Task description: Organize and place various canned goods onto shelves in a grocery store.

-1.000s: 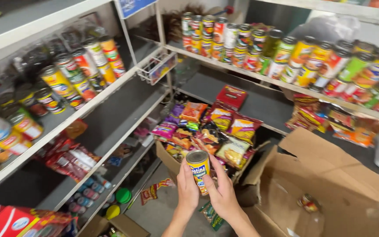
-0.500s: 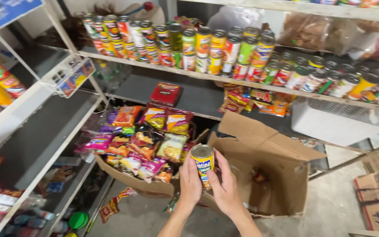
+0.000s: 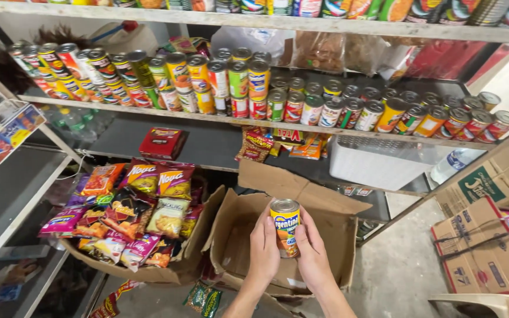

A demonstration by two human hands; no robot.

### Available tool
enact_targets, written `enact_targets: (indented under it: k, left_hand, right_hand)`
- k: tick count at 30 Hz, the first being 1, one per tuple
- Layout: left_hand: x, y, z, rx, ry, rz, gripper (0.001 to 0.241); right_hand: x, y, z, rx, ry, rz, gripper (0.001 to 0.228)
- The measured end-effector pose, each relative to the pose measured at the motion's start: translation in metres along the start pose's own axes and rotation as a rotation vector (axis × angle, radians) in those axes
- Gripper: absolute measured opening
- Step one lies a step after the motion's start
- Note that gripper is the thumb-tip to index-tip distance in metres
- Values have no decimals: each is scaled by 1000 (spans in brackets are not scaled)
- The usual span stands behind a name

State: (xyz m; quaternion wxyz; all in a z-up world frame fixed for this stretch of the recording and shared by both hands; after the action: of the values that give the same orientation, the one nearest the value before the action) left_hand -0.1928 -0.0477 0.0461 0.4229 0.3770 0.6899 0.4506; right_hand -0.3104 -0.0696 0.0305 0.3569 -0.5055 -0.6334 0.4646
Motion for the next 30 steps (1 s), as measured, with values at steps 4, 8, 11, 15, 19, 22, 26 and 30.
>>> enact_targets:
  k: [4, 8, 11, 15, 19, 22, 26, 30]
  left_hand:
    - [-2, -8, -28, -57, -42, 18, 51]
    - [-9, -17, -38, -152, -31, 39, 50]
    - [-21, -25, -38, -206, -43, -12, 46]
    - [-44, -40, -33, 35, -112, 91, 44]
    - [-79, -56, -31, 271, -142, 174, 44]
    - [-99, -71, -23, 313, -108, 291, 45]
    - [-133, -65, -12, 244, -214, 228, 47]
    - [-154, -71, 0, 167, -274, 216, 48]
  right_hand:
    - [-1, -3, 26, -102, 55, -34, 55]
    - [-9, -1, 39, -121, 73, -39, 54]
    - [-17, 2, 42, -184, 98, -70, 55]
    - [-32, -2, 38, -183, 123, -79, 55]
    - [-60, -4, 33, -180, 155, -115, 53]
    - [-87, -5, 20, -223, 183, -131, 53]
    - [-126, -3, 8, -269, 230, -82, 53]
    - [-154, -3, -3, -217, 218, 2, 55]
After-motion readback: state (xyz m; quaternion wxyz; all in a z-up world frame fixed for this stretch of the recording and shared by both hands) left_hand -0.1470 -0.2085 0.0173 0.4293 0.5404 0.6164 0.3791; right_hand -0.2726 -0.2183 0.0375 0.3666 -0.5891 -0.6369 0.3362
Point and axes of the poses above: each hand's wrist, its own x-axis away from the middle knuckle, its own z-axis out of the back of the hand, y = z × x, the point moved 1 cm from there along -x, towards the middle knuckle, and after that the axes turned 3 degrees about x, right-handed, at the moved point
